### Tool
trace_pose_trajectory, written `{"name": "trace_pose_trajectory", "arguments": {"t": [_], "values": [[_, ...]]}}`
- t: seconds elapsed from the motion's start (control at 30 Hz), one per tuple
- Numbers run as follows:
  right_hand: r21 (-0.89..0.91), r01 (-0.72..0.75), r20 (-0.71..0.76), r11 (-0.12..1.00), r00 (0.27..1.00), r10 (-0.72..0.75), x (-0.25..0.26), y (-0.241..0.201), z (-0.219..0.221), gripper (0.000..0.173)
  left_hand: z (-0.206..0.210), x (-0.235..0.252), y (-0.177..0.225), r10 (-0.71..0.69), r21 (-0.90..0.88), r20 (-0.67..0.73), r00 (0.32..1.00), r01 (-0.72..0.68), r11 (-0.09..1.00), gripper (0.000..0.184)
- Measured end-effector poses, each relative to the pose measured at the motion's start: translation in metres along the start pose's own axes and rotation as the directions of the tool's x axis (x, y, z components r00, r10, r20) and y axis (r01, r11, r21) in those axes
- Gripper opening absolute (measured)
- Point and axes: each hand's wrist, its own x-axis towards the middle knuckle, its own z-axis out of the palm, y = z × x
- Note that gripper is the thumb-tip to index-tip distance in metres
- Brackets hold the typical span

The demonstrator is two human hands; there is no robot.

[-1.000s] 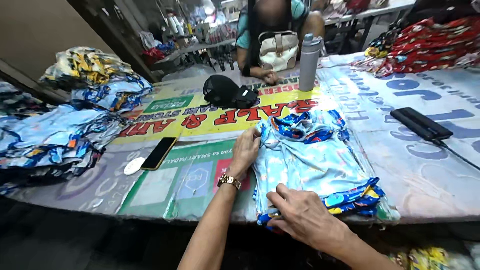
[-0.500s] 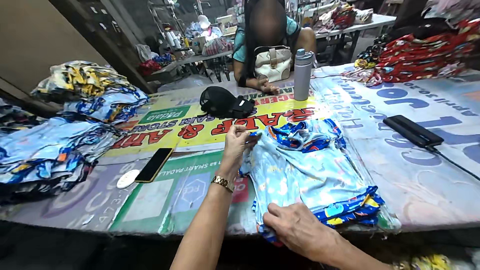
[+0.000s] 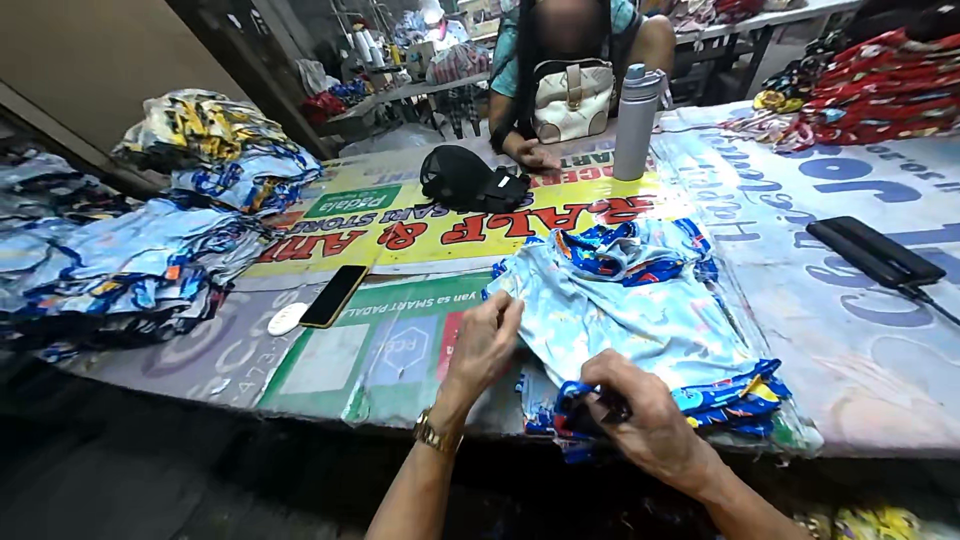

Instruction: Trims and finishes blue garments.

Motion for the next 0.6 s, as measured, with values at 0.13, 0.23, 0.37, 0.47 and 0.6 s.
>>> {"name": "trace_pose_trajectory", "arguments": {"t": [0.13, 0.23, 0.37, 0.47, 0.6], "values": [[0.099, -0.097, -0.137, 0.99, 0.984, 0.111, 0.01, 0.003, -0.014, 0.012, -0.007, -0.024, 0.007, 0.144, -0.03, 0.488, 0.861, -0.148, 0.988, 0.033], [0.119, -0.042, -0.101, 0.992, 0.993, 0.054, 0.016, -0.003, -0.008, 0.012, 0.003, -0.013, 0.008, 0.044, 0.148, 0.38, 0.924, -0.107, 0.983, 0.036], [0.126, 0.001, -0.207, 0.992, 0.978, 0.026, 0.017, -0.011, -0.02, 0.01, 0.025, 0.023, 0.024, 0.032, 0.168, 0.074, 0.997, -0.044, 0.985, 0.048], [0.053, -0.049, -0.356, 0.997, 0.932, 0.064, 0.006, -0.011, -0.055, 0.009, 0.056, 0.057, 0.058, 0.158, 0.183, 0.001, 0.987, -0.155, 0.971, 0.057], [-0.117, -0.262, -0.455, 0.958, 0.871, 0.183, -0.029, -0.004, -0.101, 0.013, 0.118, 0.08, 0.083, 0.318, 0.312, 0.177, 0.931, -0.36, 0.879, 0.055]]}}
